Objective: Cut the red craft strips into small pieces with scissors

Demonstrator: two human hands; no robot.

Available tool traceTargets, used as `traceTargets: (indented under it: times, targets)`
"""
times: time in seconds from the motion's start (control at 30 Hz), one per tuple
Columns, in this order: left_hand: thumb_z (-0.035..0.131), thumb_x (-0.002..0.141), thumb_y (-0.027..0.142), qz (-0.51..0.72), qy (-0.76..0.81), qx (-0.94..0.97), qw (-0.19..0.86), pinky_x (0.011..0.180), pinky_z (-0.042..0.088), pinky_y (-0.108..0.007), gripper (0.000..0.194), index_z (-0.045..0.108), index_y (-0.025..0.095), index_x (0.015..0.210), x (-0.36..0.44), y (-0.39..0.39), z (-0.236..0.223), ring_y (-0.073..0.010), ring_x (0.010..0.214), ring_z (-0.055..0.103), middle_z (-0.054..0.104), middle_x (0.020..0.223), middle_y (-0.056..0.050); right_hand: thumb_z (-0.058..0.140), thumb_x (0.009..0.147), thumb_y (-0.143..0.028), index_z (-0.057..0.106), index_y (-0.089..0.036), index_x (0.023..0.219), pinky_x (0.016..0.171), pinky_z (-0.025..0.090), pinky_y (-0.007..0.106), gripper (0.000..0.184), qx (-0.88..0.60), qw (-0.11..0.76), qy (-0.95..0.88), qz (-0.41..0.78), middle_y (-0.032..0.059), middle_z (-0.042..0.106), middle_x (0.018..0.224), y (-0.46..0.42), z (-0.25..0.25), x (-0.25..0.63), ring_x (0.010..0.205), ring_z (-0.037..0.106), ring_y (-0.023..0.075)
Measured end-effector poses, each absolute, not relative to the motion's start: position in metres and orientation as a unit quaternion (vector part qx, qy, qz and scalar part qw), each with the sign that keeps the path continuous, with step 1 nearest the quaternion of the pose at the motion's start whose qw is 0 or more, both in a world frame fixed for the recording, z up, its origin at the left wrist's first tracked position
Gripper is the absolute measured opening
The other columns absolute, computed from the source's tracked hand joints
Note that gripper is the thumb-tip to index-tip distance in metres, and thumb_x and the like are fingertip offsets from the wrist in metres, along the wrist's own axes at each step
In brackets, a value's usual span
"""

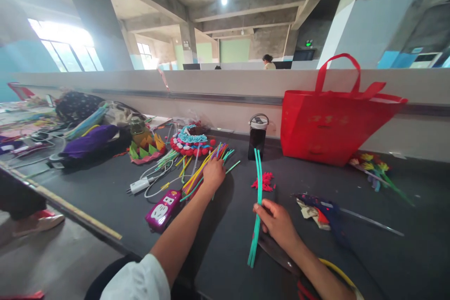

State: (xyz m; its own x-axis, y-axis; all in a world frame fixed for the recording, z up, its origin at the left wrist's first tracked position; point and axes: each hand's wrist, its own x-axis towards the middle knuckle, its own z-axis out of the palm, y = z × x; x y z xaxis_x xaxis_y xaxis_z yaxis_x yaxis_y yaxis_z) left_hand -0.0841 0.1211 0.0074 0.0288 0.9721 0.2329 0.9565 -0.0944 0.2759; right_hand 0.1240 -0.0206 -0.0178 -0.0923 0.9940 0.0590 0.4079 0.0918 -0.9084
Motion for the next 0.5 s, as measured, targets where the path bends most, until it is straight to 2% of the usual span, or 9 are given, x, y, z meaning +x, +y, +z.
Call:
traceTargets:
  times: [0.13,0.3,0.5]
  targets:
    - [0.049,0.085,0.019,0.145,0.692,0.707,0.008,0.089,0.043,-0.041,0.030,0.066,0.015,0.109,-0.077,0.138,0.004,-0.0337,0.112,0.053,0.060,0.118,-0.020,0.045,0.086,-0.054,0.054,-0.019,0.069,0.048,0.037,0.022,0.040,-0.546,0.376,-0.644,0.382,-0.0075,0.043,0.049,-0.021,-0.017,0.124,0.043,0.048,0.0102]
    - [0.042,0.086,0.013,0.154,0.694,0.703,0.019,0.093,0.041,-0.038,0.033,0.067,0.014,0.106,-0.080,0.150,0.002,-0.0313,0.115,0.052,0.064,0.110,-0.019,0.045,0.086,-0.053,0.050,-0.020,0.065,0.047,0.036,0.022,0.039,-0.545,0.374,-0.648,0.379,-0.0080,0.041,0.046,-0.019,-0.021,0.125,0.042,0.046,0.0099]
    - [0.045,0.088,0.025,0.184,0.702,0.686,0.056,0.091,0.043,-0.037,0.030,0.070,0.018,0.102,-0.084,0.155,0.005,-0.0301,0.109,0.058,0.064,0.114,-0.017,0.045,0.086,-0.053,0.049,-0.021,0.065,0.049,0.036,0.022,0.039,-0.538,0.373,-0.654,0.379,-0.0080,0.041,0.049,-0.018,-0.022,0.125,0.043,0.046,0.0100]
